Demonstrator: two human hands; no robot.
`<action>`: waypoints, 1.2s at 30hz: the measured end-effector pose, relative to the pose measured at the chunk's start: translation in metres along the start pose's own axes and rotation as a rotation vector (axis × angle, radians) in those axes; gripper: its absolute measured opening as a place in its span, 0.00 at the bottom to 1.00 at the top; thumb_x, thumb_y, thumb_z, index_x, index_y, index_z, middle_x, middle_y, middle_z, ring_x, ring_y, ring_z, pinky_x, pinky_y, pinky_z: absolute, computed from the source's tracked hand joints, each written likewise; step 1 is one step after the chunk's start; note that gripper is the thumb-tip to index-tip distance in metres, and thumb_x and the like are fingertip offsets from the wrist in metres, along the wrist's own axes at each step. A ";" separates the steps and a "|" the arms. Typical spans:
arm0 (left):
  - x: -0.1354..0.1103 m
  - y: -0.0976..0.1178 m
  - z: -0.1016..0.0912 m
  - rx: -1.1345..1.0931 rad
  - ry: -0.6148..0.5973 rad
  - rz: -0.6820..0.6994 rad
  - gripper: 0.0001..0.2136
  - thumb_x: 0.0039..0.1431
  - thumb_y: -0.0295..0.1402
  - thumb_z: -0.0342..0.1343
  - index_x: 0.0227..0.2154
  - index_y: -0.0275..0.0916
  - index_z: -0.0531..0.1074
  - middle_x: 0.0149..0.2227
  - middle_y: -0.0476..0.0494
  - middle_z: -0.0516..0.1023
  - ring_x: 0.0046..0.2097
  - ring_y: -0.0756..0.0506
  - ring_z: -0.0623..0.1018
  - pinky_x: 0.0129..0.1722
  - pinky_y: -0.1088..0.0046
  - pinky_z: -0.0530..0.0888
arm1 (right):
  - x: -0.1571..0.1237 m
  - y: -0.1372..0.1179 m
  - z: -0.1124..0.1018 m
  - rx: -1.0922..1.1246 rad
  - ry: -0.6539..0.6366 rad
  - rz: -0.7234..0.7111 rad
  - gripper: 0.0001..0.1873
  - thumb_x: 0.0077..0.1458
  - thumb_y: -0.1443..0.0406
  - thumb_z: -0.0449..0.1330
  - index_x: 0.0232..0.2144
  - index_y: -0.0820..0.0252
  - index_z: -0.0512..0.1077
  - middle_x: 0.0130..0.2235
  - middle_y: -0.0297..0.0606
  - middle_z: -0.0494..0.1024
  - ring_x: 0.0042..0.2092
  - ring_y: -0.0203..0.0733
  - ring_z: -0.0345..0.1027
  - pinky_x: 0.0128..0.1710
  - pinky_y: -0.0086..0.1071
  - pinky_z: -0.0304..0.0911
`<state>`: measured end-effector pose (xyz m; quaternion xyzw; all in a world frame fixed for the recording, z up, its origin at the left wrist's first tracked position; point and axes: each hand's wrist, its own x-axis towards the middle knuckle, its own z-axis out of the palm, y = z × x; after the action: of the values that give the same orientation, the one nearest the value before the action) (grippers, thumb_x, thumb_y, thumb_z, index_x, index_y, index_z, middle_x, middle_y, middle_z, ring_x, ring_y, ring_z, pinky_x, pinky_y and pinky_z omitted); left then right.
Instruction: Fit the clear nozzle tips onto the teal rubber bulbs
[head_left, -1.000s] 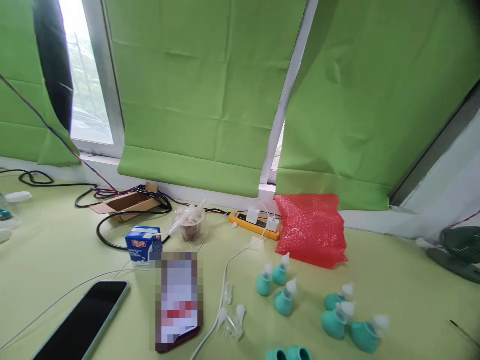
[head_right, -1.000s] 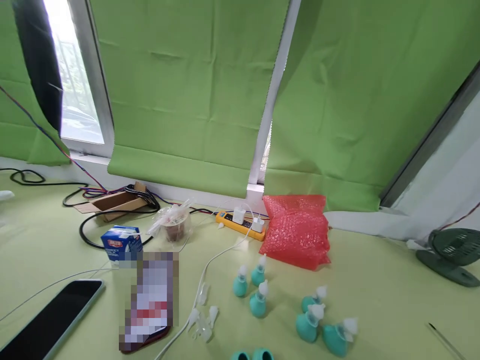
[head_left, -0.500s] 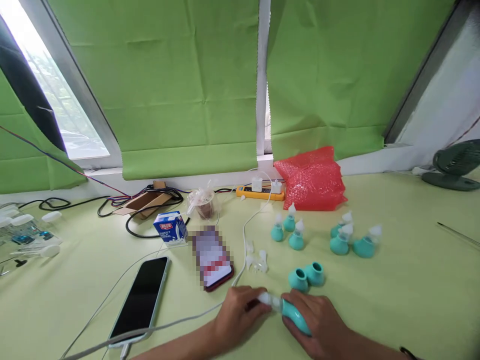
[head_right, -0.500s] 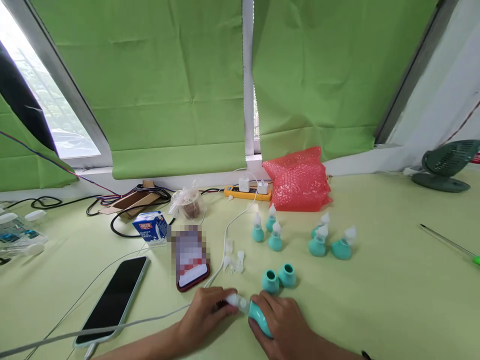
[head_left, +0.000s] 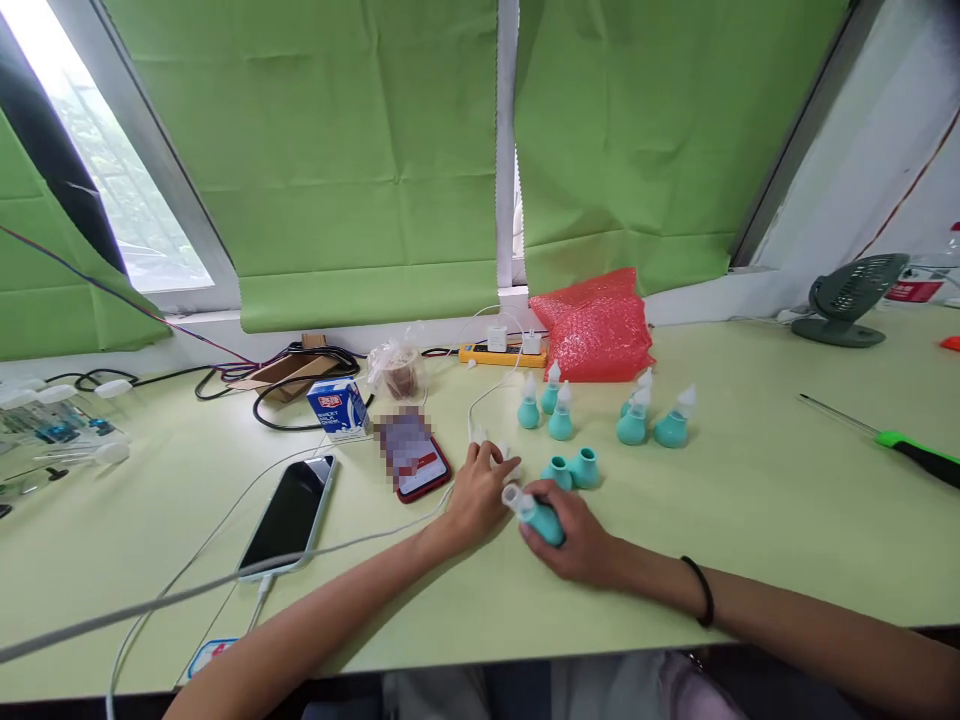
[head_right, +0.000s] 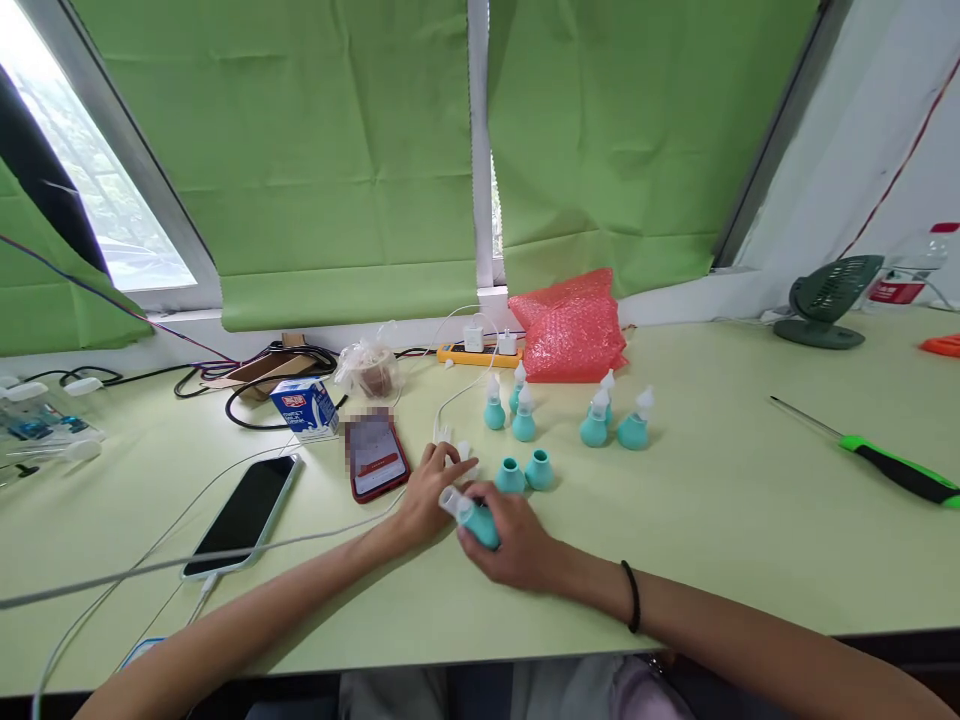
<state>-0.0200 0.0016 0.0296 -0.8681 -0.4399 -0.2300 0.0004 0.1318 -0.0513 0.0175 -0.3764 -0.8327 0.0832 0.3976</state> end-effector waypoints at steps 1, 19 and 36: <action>-0.001 0.001 0.004 0.043 -0.037 0.002 0.12 0.54 0.32 0.47 0.41 0.42 0.68 0.40 0.39 0.64 0.42 0.42 0.62 0.38 0.64 0.67 | 0.000 -0.002 0.003 -0.002 -0.068 -0.068 0.11 0.48 0.65 0.51 0.36 0.59 0.57 0.29 0.36 0.70 0.28 0.37 0.64 0.28 0.30 0.59; -0.034 -0.010 -0.014 -0.732 0.117 0.077 0.09 0.56 0.30 0.44 0.34 0.34 0.67 0.29 0.43 0.71 0.33 0.48 0.69 0.35 0.73 0.65 | 0.013 0.003 -0.001 0.440 -0.278 0.241 0.09 0.54 0.61 0.47 0.37 0.59 0.60 0.34 0.36 0.68 0.36 0.38 0.62 0.38 0.32 0.59; -0.032 -0.006 -0.007 -0.697 0.286 0.117 0.07 0.50 0.25 0.52 0.34 0.34 0.68 0.26 0.45 0.68 0.29 0.50 0.67 0.29 0.73 0.66 | 0.017 0.003 0.011 0.511 -0.090 0.244 0.09 0.49 0.63 0.55 0.34 0.59 0.63 0.34 0.35 0.69 0.36 0.36 0.63 0.39 0.31 0.58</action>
<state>-0.0435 -0.0199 0.0216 -0.7990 -0.2804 -0.4841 -0.2204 0.1184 -0.0355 0.0194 -0.3572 -0.7503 0.3541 0.4290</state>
